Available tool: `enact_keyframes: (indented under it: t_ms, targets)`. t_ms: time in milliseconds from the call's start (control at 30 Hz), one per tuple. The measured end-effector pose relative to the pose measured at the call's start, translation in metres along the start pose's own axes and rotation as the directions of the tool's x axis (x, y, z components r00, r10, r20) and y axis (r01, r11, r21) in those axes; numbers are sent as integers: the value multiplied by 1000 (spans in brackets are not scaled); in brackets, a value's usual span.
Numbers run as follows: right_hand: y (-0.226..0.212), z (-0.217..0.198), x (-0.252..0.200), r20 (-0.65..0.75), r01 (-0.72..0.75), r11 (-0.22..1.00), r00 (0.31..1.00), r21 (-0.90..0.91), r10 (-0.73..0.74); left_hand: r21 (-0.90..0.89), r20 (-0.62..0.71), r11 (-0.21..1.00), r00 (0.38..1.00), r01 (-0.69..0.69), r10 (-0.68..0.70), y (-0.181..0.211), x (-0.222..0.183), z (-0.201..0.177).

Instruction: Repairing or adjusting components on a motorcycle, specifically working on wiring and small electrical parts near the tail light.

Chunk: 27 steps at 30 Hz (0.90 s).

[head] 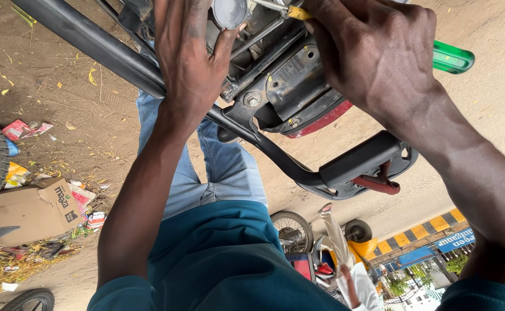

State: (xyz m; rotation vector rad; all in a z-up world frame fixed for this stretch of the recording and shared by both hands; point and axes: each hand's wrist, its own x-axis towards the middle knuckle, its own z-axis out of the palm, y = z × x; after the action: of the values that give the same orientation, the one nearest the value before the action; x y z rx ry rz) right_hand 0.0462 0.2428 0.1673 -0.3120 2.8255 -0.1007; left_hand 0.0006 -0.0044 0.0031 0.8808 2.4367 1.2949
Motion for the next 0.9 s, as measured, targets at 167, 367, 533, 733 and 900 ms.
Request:
enact_keyframes:
  t_ms: [167, 367, 533, 733, 900]
  targets:
    - [-2, -2, 3, -29, 4, 997, 1000, -75, -7, -185, 41, 981, 998, 50, -43, 7, 7, -18]
    - [-7, -1, 24, 40, -32, 985, 999, 169, 25, -266, 29, 959, 995, 99, -94, 20, 16, -39]
    - [-20, -3, 54, 496, -503, 713, 832, 489, 247, -338, 47, 922, 982, 190, -185, 20, 17, -41]
    - [-24, 34, 62, 381, -377, 746, 907, 550, 177, -405, 70, 856, 945, 320, -320, 26, 31, -54]
    - [-17, 61, 51, 105, -70, 768, 994, 637, 4, -477, 58, 857, 980, 196, -191, 27, 32, -61]
